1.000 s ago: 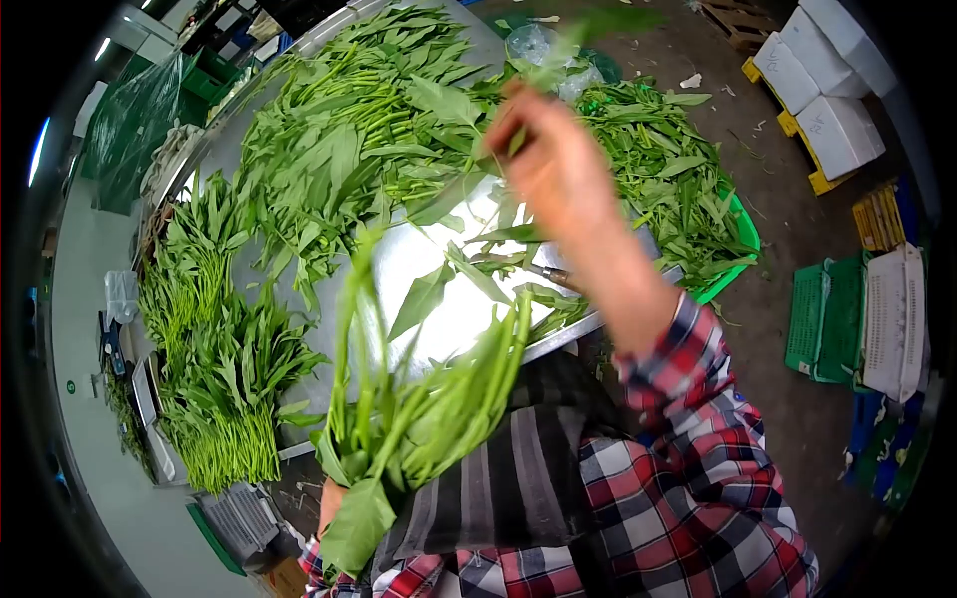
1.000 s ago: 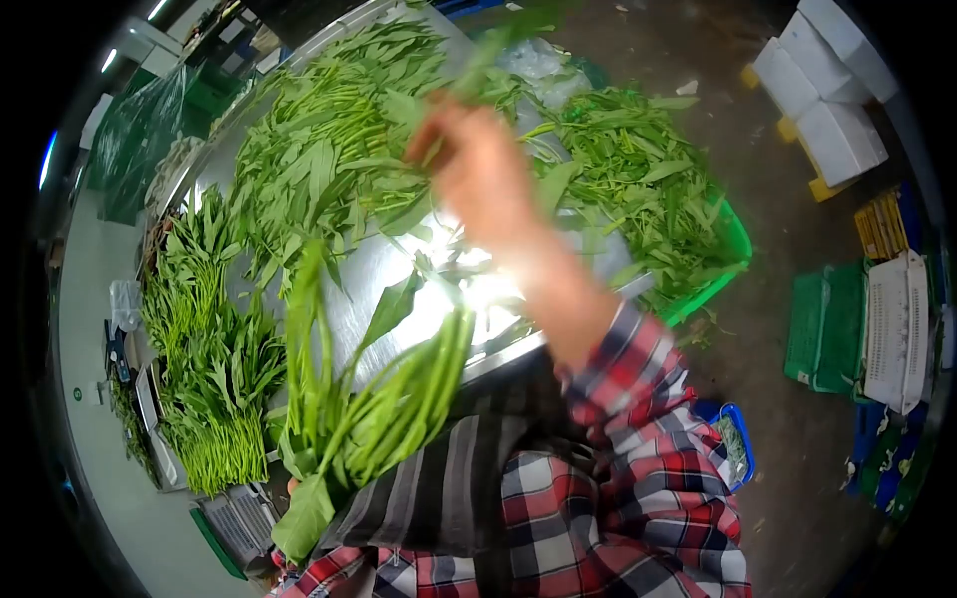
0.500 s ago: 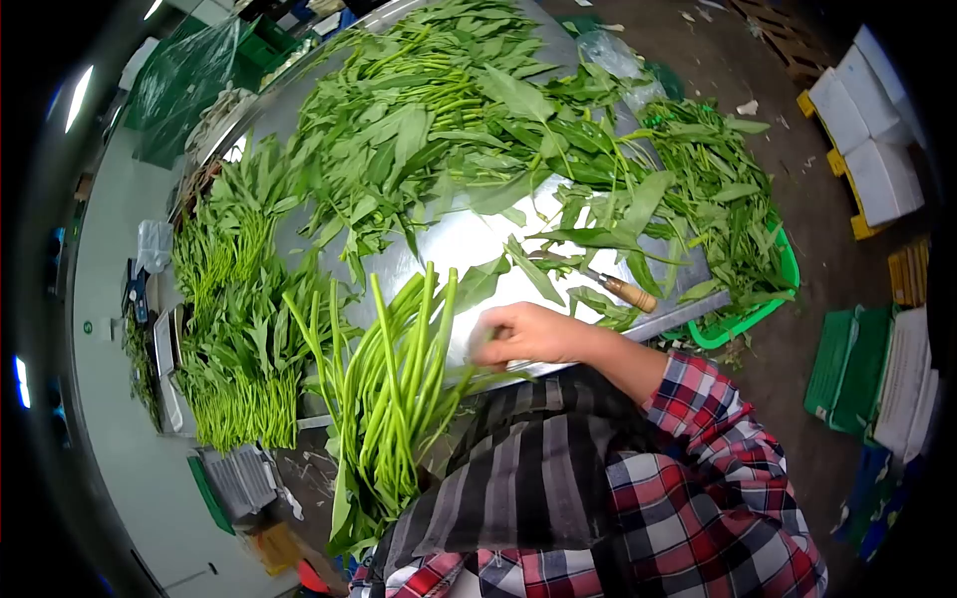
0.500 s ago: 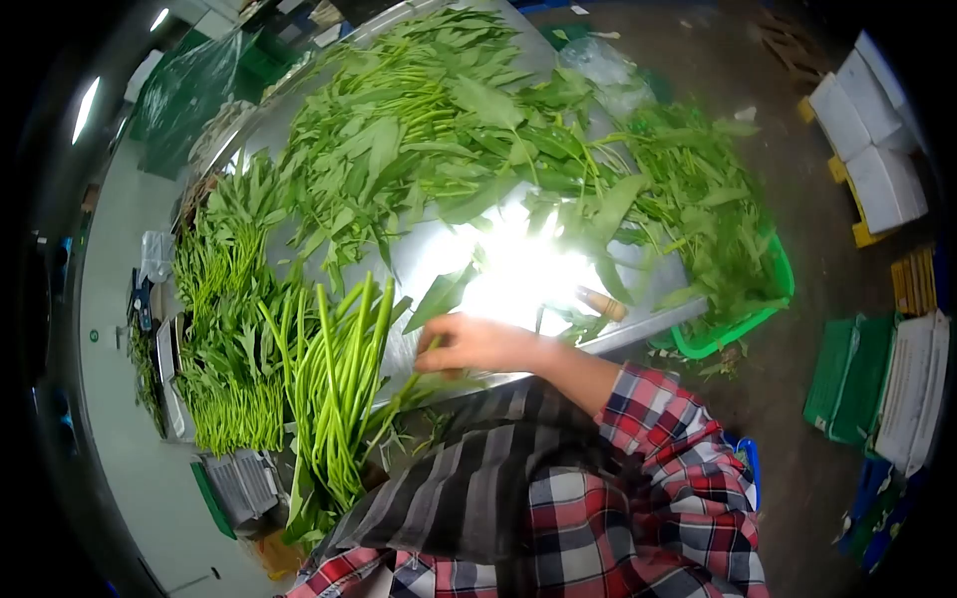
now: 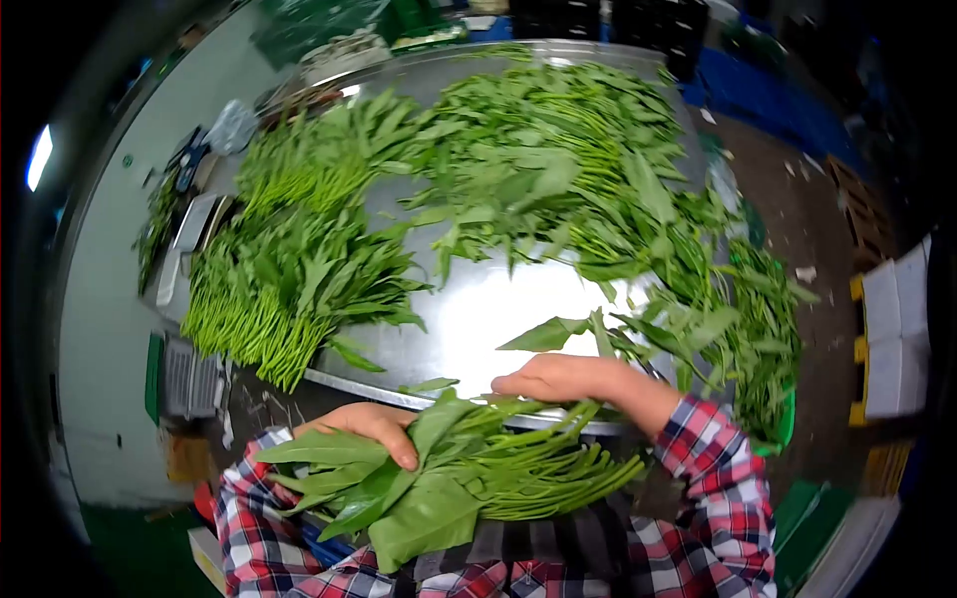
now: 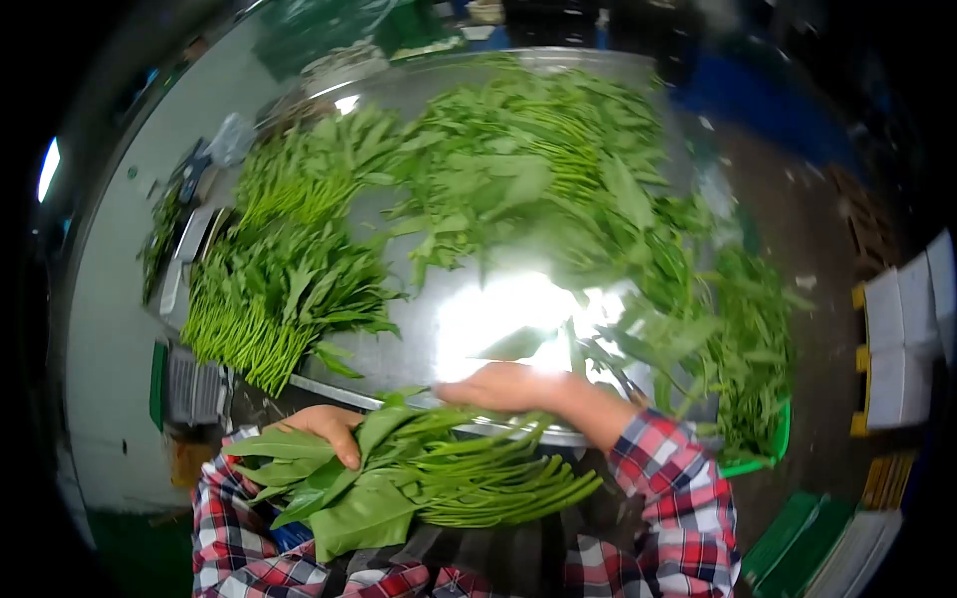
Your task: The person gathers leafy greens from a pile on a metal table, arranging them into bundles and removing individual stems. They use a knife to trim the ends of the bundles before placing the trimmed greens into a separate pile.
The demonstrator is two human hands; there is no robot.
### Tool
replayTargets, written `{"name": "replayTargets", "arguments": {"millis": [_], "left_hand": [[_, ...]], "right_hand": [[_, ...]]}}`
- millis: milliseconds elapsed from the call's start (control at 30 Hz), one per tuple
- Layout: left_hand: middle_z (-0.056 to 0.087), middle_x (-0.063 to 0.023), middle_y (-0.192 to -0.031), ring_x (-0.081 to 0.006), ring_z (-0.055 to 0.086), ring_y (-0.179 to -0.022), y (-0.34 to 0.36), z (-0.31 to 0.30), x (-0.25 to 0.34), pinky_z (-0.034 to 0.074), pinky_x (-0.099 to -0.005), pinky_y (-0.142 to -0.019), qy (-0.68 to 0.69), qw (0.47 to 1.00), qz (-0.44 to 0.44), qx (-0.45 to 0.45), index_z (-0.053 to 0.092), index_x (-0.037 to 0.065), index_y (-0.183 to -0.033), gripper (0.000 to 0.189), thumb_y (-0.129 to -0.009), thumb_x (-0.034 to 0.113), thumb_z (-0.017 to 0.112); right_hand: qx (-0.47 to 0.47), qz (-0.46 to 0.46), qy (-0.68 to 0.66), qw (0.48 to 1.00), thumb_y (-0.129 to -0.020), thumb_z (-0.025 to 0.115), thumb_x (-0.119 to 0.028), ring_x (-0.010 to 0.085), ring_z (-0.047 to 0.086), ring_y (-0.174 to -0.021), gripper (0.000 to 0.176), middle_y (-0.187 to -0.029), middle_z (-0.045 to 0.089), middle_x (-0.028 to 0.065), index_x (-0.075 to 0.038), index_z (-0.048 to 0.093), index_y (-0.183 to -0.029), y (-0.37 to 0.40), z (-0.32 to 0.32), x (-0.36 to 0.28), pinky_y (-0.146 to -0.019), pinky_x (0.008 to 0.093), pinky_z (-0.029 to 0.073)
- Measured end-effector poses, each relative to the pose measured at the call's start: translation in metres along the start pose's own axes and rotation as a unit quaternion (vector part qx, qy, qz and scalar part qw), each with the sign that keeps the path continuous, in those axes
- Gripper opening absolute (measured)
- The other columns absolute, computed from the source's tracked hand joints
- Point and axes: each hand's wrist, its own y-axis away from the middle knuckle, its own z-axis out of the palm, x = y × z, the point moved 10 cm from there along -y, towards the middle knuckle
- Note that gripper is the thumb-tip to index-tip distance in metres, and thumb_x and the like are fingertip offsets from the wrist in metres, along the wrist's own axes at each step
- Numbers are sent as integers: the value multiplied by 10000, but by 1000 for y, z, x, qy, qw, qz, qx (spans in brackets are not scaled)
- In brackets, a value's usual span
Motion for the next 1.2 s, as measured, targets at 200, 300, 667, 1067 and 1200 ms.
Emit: {"name": "replayTargets", "arguments": {"millis": [200, 300, 667, 1067, 1200], "left_hand": [[462, -134, -1297, -186, 459, -1178, 15, -47, -29, 340, -298, -1016, 104, 993, -21, -44, 438, -22, -1277, 460, -835, 47, 542], [511, -128, -1227, -194, 489, -1134, 27, -88, -34, 358, -302, -979, -39, 989, 129, -54, 482, -19, -1242, 458, -842, 174, 595], [506, -165, -1247, -260, 498, -1135, 45, -187, 66, 387, -343, -961, -270, 922, 243, 134, 425, 12, -1285, 526, -828, 215, 588], [421, -127, -1342, -202, 383, -1246, -13, -95, -51, 281, -308, -1039, -321, 940, 103, 46, 402, -6, -1306, 492, -962, 345, 379], [408, -154, -1342, -226, 370, -1257, -84, -133, -114, 272, -354, -1059, 136, 975, 147, 96, 334, 17, -1340, 599, -954, 473, 287]], "right_hand": [[-148, 139, -233, 951, -883, 449, -280, 256, 451, -1134, 494, -1228, 469, 179, -5, 366, -1285, 5, 68, 10, -966, 333, 337], [-177, 107, -243, 948, -833, 550, -223, 234, 399, -1207, 649, -1331, 395, 188, 14, 258, -1363, 28, 80, -3, -1024, 306, 299], [-164, 240, -357, 888, -786, 691, -236, 179, 444, -1113, 747, -1257, 464, 117, 13, 278, -1357, 55, 118, 32, -942, 321, 347], [196, 191, -554, 786, -760, 657, -119, 186, 505, -1062, 631, -1136, 535, 126, 19, 341, -1289, 9, 95, 47, -901, 293, 404], [194, 150, -447, 860, -787, 640, -143, 144, 554, -898, 507, -1036, 569, 89, 1, 421, -1221, -55, 85, 46, -771, 280, 464]]}}
